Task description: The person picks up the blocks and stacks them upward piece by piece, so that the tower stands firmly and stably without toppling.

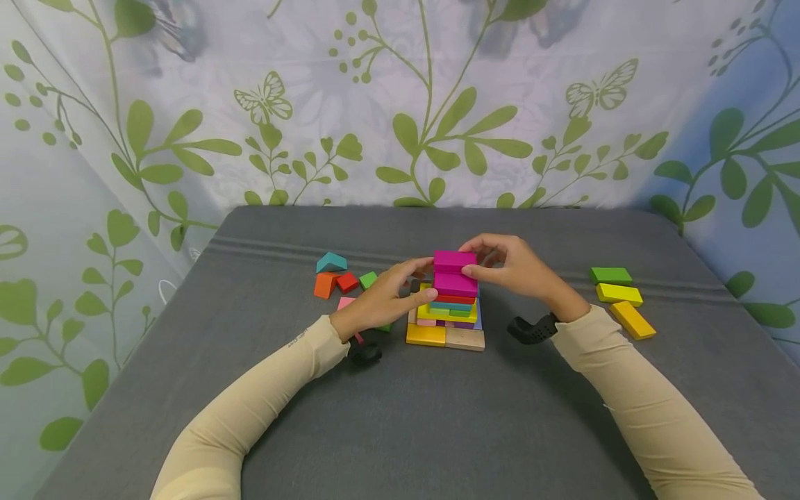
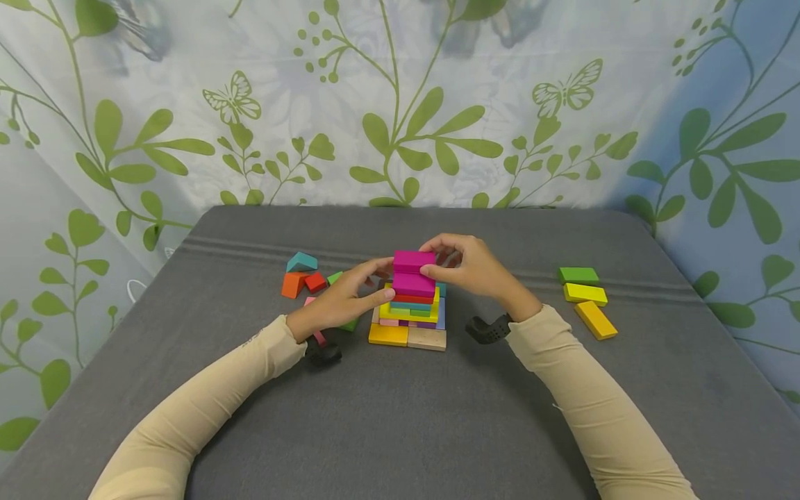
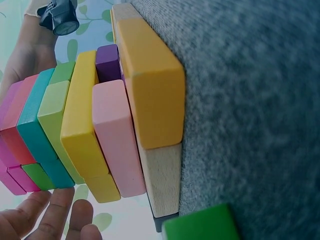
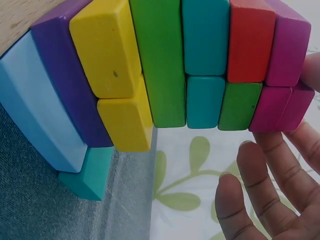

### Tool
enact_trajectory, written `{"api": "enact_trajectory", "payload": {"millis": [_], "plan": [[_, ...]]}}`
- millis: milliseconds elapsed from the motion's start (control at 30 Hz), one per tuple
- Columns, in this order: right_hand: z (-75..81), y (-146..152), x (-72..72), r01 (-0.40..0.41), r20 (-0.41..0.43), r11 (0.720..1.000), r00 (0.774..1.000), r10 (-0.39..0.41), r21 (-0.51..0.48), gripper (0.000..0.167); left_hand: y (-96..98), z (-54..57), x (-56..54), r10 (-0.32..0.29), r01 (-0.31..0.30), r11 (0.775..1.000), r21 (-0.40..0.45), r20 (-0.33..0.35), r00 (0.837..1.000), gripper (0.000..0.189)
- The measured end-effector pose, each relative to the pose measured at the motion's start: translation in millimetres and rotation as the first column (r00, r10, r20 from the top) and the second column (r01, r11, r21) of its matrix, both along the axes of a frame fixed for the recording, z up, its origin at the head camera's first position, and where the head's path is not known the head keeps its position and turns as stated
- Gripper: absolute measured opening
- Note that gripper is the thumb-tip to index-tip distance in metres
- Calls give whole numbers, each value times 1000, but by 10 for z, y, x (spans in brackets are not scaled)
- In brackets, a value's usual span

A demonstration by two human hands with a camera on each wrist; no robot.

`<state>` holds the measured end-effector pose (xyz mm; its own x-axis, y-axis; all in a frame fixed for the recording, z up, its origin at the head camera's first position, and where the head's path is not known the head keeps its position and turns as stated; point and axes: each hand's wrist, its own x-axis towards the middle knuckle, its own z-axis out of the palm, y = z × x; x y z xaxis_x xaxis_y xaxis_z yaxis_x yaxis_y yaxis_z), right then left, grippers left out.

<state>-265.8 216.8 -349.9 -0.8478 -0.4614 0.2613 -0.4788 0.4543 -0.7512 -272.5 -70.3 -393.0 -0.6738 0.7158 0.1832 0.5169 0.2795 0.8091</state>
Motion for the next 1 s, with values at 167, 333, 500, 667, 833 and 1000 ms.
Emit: {"api": "enact_trajectory", "payload": {"millis": [167, 333, 500, 667, 833, 1000], "plan": [[44, 63, 49, -2, 27, 1000, 1000, 2, 13, 35, 3, 4, 4, 4, -4, 1000, -5, 1, 1000, 91], [74, 295, 132, 3, 28, 1000, 1000, -3, 25, 33, 0, 13, 14, 11, -11, 1000, -15, -11, 1000, 94], [40, 678, 218, -2, -21, 999, 1000, 3, 48, 24, -2, 9, 10, 11, -12, 1000, -22, -18, 1000, 95], [-56, 1123, 327, 22, -20, 996, 1000, -21, 90, 23, -5, 22, 17, 17, -17, 999, -36, -16, 1000, 85], [-200, 1536, 423, 70, -13, 987, 998, -69, 147, 24, -1, 39, 36, 25, -25, 999, -48, -10, 1000, 70], [-293, 1857, 510, 150, -74, 963, 988, -136, 223, 23, 4, 36, 39, 29, -29, 998, -49, -10, 1000, 68]]}}
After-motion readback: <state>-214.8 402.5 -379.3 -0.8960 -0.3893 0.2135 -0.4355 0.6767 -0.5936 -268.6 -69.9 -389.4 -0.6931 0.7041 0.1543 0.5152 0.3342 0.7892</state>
